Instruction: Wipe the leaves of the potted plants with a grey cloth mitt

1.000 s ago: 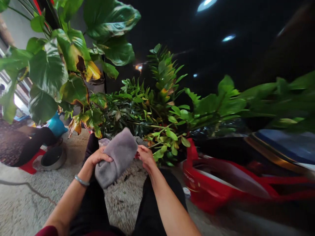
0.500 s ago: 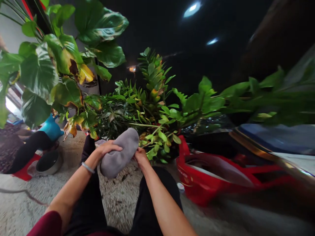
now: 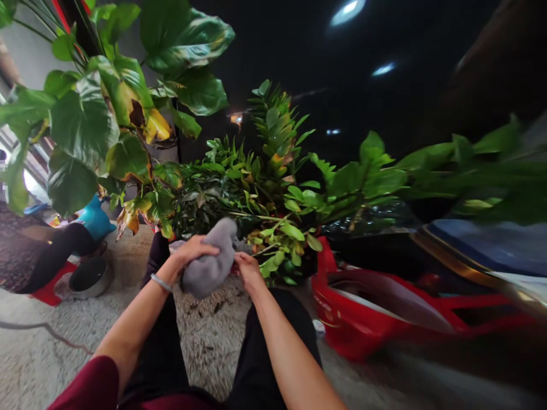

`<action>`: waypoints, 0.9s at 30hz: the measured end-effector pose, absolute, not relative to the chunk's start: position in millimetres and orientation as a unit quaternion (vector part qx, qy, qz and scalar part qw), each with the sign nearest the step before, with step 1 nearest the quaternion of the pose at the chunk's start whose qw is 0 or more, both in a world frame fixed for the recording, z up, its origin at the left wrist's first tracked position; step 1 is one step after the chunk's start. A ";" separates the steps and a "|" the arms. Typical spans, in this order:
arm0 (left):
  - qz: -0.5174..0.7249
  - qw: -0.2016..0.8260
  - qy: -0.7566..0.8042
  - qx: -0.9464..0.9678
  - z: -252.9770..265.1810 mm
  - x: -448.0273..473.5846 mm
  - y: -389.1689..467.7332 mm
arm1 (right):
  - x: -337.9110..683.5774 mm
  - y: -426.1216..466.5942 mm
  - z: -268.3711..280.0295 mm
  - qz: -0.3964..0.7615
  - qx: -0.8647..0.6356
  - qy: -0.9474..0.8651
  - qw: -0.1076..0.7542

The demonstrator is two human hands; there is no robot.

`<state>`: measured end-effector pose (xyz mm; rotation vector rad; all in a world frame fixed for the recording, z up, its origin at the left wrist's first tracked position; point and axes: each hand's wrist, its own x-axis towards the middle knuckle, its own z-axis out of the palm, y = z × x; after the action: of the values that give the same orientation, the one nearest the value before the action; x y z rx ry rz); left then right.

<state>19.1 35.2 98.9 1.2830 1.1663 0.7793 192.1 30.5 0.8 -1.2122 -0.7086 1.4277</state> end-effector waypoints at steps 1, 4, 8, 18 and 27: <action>0.297 0.592 0.510 0.549 89.6 7.6 22.9 | 192.4 31.2 -0.2 0.602 -0.512 -0.299 0.535; 0.258 0.657 0.472 0.529 88.5 -25.5 -8.0 | 192.1 33.6 -2.9 0.602 -0.519 -0.302 0.526; 0.368 0.639 0.424 0.525 129.7 -30.6 -6.3 | 189.8 34.0 -3.5 0.592 -0.524 -0.303 0.532; 0.326 0.544 0.530 0.563 77.3 -7.6 6.2 | 190.0 29.9 -1.6 0.585 -0.536 -0.284 0.539; 0.603 0.502 0.469 0.405 141.4 -86.2 12.0 | 189.1 26.4 6.6 0.592 -0.510 -0.283 0.556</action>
<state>-86.2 12.0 141.4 0.9791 1.1338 1.4574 189.1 26.4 6.6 -1.2041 -0.6682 1.3991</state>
